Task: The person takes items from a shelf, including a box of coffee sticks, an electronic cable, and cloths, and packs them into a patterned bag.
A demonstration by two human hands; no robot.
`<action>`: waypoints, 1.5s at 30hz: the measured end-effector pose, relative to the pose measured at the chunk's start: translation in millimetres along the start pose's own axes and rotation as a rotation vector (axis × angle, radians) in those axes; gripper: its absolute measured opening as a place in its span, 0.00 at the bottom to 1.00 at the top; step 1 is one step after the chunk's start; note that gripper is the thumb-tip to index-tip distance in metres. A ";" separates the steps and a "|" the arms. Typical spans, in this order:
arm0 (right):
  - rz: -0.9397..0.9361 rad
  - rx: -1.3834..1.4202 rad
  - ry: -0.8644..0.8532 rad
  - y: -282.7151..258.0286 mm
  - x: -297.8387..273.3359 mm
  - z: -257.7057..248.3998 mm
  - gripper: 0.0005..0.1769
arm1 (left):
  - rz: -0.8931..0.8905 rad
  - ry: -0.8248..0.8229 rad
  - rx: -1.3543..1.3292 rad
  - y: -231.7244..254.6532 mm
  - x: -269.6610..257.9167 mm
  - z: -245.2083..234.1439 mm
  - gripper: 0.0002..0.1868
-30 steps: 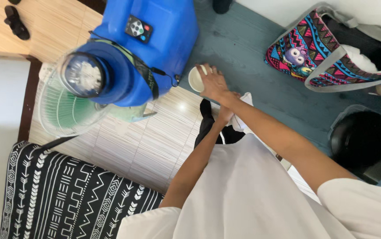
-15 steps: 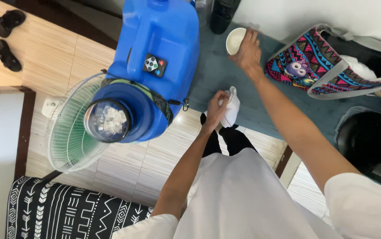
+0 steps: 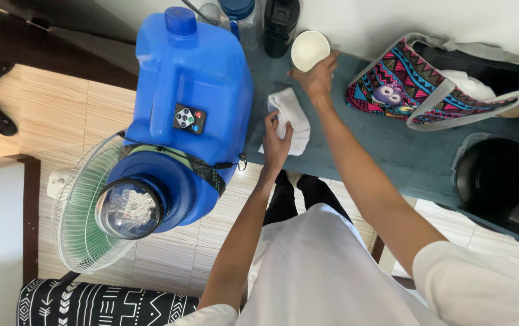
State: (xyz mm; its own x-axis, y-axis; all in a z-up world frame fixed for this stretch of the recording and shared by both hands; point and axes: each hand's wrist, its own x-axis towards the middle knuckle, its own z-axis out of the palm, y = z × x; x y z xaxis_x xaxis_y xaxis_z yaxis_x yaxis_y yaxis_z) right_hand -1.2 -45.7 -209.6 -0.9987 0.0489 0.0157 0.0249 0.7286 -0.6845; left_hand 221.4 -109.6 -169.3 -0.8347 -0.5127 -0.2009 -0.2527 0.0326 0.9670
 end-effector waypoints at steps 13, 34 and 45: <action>0.513 1.071 -0.395 28.2 4.2 -10.2 0.21 | 0.011 0.017 -0.319 -3.9 13.5 -4.7 0.39; -0.029 0.744 -0.293 -33.5 -117.5 -212.7 0.26 | -0.202 -0.322 -0.716 107.0 -13.7 35.3 0.27; -0.657 0.292 -0.123 -86.8 -130.3 -352.8 0.23 | 0.685 -0.434 -0.032 259.5 -30.7 16.1 0.12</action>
State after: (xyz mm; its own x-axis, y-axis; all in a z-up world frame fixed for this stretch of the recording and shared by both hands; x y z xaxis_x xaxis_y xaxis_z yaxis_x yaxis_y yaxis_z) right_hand 142.6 125.7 104.9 -0.8015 -0.4255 0.4202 -0.5774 0.3680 -0.7288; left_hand 173.6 -71.6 85.2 -0.9161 -0.0088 0.4010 0.3921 0.1903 0.9000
